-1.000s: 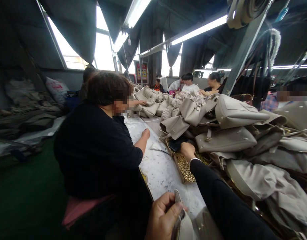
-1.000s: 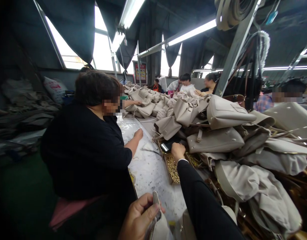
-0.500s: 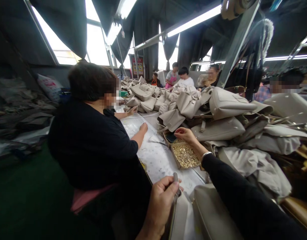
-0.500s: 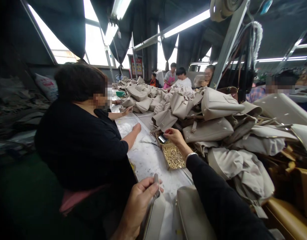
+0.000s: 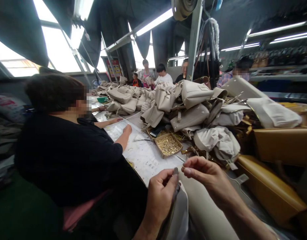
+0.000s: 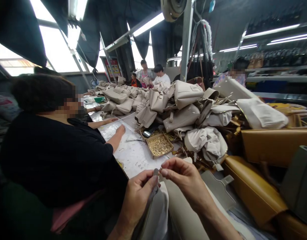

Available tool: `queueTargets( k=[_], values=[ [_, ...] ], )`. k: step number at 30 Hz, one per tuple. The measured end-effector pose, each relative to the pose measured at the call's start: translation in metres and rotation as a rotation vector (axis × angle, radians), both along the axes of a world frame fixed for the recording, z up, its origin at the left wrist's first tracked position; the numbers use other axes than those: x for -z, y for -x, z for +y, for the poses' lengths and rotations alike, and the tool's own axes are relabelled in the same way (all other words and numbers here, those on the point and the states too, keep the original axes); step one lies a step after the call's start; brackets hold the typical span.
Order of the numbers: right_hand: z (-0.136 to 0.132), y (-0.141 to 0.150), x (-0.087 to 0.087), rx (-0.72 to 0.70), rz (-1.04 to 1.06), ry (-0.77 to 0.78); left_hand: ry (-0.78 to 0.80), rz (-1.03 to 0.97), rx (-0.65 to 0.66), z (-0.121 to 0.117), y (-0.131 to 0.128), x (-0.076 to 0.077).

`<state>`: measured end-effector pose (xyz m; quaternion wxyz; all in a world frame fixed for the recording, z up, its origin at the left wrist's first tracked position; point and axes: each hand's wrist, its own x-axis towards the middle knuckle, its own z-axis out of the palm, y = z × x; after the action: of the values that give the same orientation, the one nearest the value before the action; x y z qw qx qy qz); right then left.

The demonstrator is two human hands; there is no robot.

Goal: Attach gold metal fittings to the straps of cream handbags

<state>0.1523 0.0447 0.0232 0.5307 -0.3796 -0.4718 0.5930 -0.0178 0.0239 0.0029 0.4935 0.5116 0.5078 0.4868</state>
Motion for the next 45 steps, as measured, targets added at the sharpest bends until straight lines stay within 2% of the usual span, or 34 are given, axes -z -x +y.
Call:
queueTargets(
  k=[5, 8, 14, 31, 34, 40, 45],
  values=[
    [-0.032, -0.010, 0.028, 0.231, 0.068, -0.006, -0.069, 0.181, 0.063, -0.010, -0.016, -0.009],
    [-0.041, -0.014, 0.036, 0.326, 0.081, -0.062, -0.094, 0.226, 0.083, -0.014, -0.023, -0.011],
    [-0.046, -0.015, 0.032, 0.285, 0.102, 0.029, -0.206, 0.236, 0.118, -0.018, -0.032, -0.011],
    [-0.052, -0.013, 0.031, 0.262, 0.111, 0.034, -0.363, 0.272, 0.113, -0.024, -0.035, -0.008],
    [-0.053, -0.012, 0.031, 0.264, 0.107, 0.010, -0.472, 0.345, 0.094, -0.025, -0.033, -0.004],
    [-0.054, -0.012, 0.032, 0.290, 0.085, -0.103, -0.803, 0.607, 0.010, -0.025, -0.031, 0.006],
    [-0.053, -0.014, 0.034, 0.293, 0.085, -0.116, -0.895, 0.624, 0.052, -0.025, -0.034, 0.009]
  ],
)
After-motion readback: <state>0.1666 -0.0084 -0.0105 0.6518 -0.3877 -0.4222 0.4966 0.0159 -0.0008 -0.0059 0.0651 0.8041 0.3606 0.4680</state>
